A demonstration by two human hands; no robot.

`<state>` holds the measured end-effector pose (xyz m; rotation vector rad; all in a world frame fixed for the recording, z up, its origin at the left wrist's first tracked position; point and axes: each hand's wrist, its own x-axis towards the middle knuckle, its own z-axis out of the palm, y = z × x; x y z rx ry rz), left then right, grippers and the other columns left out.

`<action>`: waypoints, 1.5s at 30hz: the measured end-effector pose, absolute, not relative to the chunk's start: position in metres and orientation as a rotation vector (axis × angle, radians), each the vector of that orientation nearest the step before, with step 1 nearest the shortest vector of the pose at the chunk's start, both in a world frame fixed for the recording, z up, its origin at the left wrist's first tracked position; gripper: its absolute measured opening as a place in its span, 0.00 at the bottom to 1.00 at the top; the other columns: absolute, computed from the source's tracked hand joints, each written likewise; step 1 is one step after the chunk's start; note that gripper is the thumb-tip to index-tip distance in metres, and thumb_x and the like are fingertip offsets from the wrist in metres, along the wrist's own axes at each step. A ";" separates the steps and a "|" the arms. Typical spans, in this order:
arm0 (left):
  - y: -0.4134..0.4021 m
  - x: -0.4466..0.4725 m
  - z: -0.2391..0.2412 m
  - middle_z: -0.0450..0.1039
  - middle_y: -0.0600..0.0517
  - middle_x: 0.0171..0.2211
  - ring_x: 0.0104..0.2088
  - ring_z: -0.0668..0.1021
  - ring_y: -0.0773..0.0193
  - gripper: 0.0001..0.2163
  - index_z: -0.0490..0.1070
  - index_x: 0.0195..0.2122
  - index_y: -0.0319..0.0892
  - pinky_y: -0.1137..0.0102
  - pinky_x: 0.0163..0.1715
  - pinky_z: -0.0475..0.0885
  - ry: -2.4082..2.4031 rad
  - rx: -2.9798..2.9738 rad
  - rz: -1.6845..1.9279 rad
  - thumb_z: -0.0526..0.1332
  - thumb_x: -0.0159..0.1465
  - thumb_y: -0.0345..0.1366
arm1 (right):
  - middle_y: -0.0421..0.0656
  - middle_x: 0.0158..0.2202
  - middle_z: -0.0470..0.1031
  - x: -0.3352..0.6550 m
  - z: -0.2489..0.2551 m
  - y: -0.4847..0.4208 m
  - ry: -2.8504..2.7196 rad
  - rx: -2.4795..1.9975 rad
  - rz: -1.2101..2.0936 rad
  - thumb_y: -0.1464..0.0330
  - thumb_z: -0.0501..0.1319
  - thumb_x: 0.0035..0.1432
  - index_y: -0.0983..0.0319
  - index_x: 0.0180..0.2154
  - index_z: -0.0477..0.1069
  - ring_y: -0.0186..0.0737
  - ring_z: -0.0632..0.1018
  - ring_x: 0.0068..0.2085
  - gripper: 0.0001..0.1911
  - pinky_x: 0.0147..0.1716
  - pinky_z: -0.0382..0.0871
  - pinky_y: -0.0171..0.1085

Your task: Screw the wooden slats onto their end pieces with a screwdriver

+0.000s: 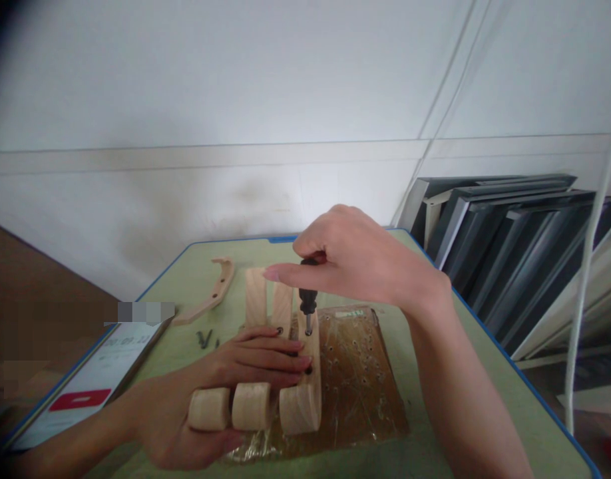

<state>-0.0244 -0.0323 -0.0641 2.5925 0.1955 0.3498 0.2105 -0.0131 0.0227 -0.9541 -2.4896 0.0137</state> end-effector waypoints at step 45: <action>-0.029 -0.028 -0.066 0.62 0.53 0.58 0.59 0.65 0.57 0.27 0.52 0.58 0.47 0.62 0.61 0.52 0.170 2.551 0.337 0.56 0.57 0.39 | 0.45 0.43 0.75 0.228 0.034 -0.021 -2.628 -0.613 0.507 0.73 0.54 0.60 0.67 0.47 0.69 0.31 0.75 0.41 0.14 0.40 0.68 0.29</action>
